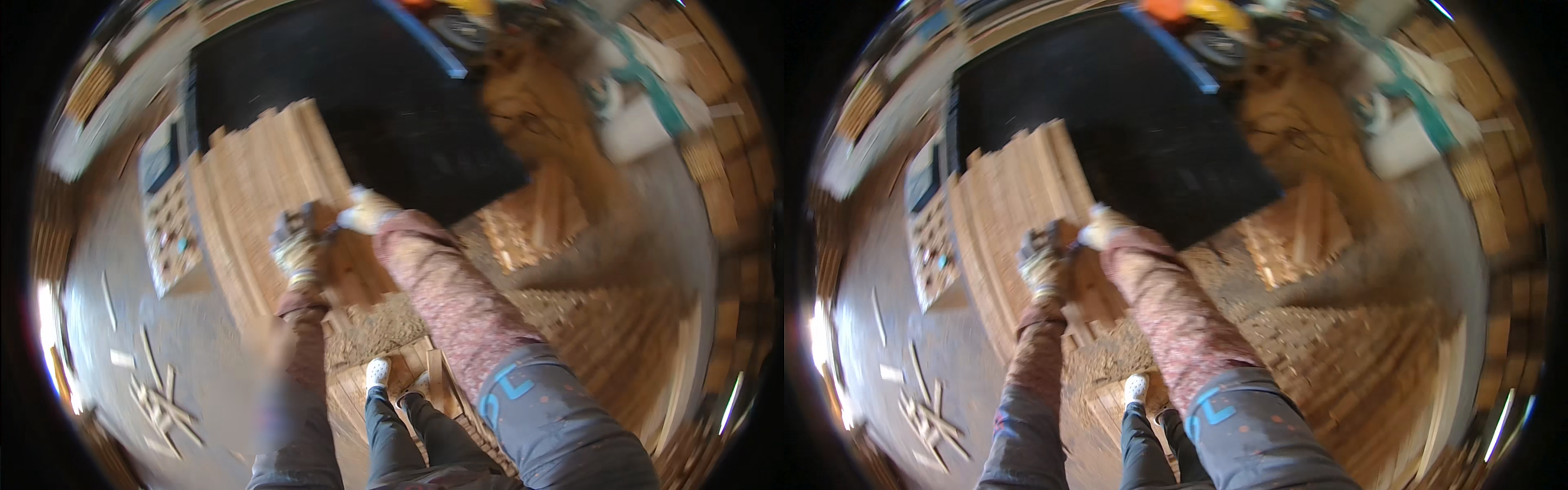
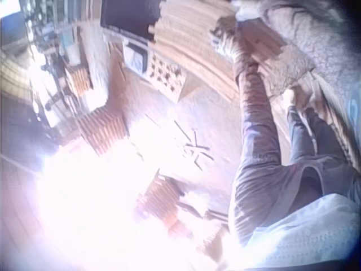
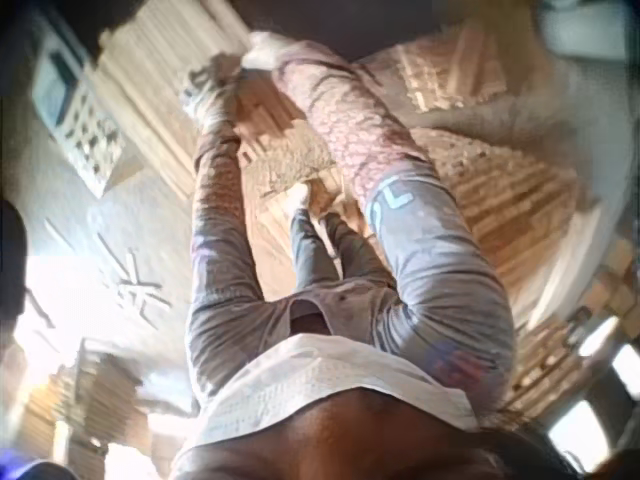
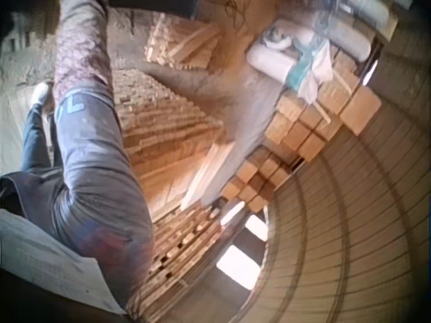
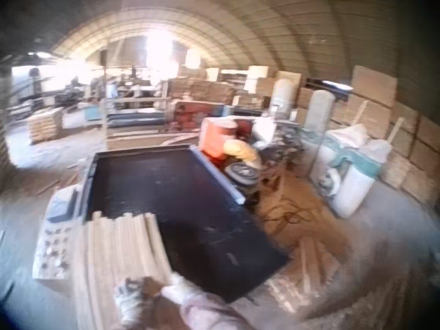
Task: The person repeatedly picks up wooden planks from a pile and stacks them neatly on a nearby surface. The person handles the planks one at a time, aligning them carefully to form a growing stack.
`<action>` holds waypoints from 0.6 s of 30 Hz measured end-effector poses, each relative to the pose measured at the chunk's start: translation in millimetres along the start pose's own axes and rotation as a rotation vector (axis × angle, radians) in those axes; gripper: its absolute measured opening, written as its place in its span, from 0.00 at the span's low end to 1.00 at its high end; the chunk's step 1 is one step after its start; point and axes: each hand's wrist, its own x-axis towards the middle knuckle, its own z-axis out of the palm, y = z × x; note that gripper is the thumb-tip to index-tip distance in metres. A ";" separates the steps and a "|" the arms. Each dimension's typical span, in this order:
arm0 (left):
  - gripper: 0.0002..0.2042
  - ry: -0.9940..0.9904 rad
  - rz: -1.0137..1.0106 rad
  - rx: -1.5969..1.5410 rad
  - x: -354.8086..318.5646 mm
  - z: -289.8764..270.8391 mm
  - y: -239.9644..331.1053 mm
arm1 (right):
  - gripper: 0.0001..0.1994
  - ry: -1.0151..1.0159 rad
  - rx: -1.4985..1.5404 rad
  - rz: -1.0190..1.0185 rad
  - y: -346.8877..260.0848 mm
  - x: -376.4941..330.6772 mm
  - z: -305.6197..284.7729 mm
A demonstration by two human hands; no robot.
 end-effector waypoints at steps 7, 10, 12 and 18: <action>0.34 -0.346 -0.066 0.067 38.3 -12.5 1.0 | 0.28 0.330 -0.330 -0.145 -60.3 -203.7 -245.7; 0.31 -0.096 0.251 -0.263 34.8 -79.9 135.9 | 0.31 0.628 -0.126 -0.239 -3.9 -392.2 -371.8; 0.21 -0.013 0.705 -0.757 -36.4 -170.9 305.0 | 0.41 0.880 0.042 -0.130 93.2 -509.0 -410.9; 0.29 -0.446 1.775 -0.943 -361.1 -328.8 592.0 | 0.47 1.015 -0.116 0.973 318.6 -844.3 -405.0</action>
